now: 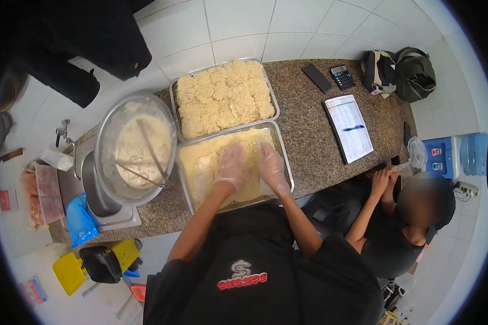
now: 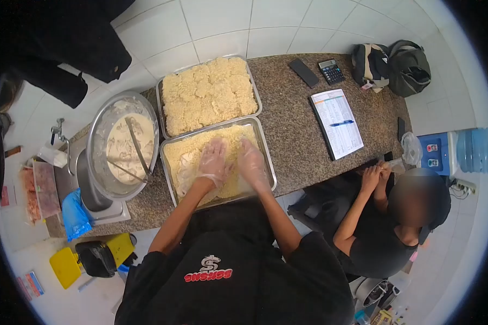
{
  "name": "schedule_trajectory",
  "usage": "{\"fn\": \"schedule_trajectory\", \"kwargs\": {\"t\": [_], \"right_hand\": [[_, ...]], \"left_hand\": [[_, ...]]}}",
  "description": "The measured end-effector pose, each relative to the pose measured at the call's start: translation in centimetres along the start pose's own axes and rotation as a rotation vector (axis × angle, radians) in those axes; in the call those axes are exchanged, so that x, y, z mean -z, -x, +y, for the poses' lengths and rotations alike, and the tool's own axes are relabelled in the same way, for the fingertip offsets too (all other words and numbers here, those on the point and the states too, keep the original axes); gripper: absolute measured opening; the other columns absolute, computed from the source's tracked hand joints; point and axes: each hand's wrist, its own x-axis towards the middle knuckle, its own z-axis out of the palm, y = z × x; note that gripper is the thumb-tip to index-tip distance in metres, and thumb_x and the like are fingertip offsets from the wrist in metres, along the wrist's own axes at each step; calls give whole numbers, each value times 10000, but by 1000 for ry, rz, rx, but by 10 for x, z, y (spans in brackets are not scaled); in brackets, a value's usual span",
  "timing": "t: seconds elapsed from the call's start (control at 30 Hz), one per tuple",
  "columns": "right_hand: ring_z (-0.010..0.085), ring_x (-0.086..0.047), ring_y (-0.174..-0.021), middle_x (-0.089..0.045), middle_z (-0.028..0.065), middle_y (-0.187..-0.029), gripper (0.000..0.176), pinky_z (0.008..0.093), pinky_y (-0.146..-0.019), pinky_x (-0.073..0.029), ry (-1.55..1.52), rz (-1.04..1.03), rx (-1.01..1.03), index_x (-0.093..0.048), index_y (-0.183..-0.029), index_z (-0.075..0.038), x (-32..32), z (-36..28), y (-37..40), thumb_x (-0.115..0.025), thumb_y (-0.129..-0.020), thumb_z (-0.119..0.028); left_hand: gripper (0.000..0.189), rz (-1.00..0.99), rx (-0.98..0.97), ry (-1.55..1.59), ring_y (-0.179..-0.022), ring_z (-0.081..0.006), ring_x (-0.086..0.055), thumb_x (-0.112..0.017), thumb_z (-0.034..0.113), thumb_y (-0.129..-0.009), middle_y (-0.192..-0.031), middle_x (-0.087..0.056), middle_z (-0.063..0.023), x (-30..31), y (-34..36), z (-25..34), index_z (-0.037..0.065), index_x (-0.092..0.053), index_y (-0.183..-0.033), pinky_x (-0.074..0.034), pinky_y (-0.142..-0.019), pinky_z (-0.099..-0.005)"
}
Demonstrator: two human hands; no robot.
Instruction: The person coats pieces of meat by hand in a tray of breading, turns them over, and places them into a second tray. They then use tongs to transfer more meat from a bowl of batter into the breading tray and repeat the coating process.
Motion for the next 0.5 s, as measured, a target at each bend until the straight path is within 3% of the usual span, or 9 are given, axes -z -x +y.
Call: {"fn": "schedule_trajectory", "kwargs": {"t": [0.07,0.17,0.2,0.27,0.3,0.37,0.4,0.47,0.5], "right_hand": [[415,-706,-1007,-723,266,-1077,298,461,-884,-560,184,-56,217,-685,-1179,-2,-18,21,-12,-586,-921,-113],[397,-698,-1002,-734,226,-1017,258,472,-931,-534,176,-83,389,-709,-1114,-22,-34,29,-29,-591,-904,-112],[397,-698,-1002,-734,226,-1017,258,472,-931,-534,172,-81,382,-709,-1114,-22,-33,17,-31,-591,-904,-112],[383,-675,-1000,-726,169,-937,247,489,-982,-497,489,-200,254,-713,-1048,-26,-24,-19,-39,-641,-874,-186],[383,-675,-1000,-726,169,-937,247,489,-982,-497,495,-193,266,-713,-1048,-26,-26,-22,-42,-641,-874,-186],[374,-660,-994,-699,138,-933,322,504,-995,-473,577,-360,218,-707,-1035,-36,-34,-26,-46,-691,-830,-283],[374,-660,-994,-699,138,-933,322,504,-995,-473,575,-337,239,-707,-1035,-36,-62,14,-40,-691,-830,-283],[375,-663,-983,-695,151,-980,379,511,-926,-492,339,-120,541,-707,-1028,-47,-132,81,-44,-718,-795,-344],[375,-663,-983,-695,151,-980,379,511,-926,-492,337,-124,542,-707,-1028,-47,-124,70,-39,-718,-795,-344]], "left_hand": [[832,-141,103,-17,-1563,-378,-197,-580,393,-977,-1673,-233,-233,6,12,14,-60,-247,-1590,-195,-1268,-486],[768,-158,63,-81,-1553,-360,-224,-587,366,-991,-1674,-236,-218,-20,39,10,-38,-304,-1579,-212,-1260,-476],[768,-165,60,-86,-1553,-360,-224,-587,366,-991,-1674,-236,-218,-11,40,13,-38,-304,-1579,-212,-1260,-476],[745,-258,144,27,-1547,-366,-243,-566,376,-978,-1660,-295,-203,16,34,32,-51,-358,-1552,-217,-1259,-494],[745,-242,143,30,-1547,-366,-243,-566,376,-978,-1660,-295,-203,-1,36,28,-51,-358,-1552,-217,-1259,-494],[675,-204,79,-328,-1538,-366,-267,-560,336,-977,-1654,-316,-197,-45,48,8,-32,-420,-1526,-228,-1253,-502],[675,-176,81,-342,-1538,-366,-267,-560,336,-977,-1654,-316,-197,-34,46,8,-32,-420,-1526,-228,-1253,-502],[647,-206,144,-47,-1524,-369,-301,-569,288,-963,-1647,-327,-204,-12,54,18,15,-434,-1534,-257,-1241,-507],[647,-207,148,-46,-1524,-369,-301,-569,288,-963,-1647,-327,-204,-22,62,15,15,-434,-1534,-257,-1241,-507]]}}
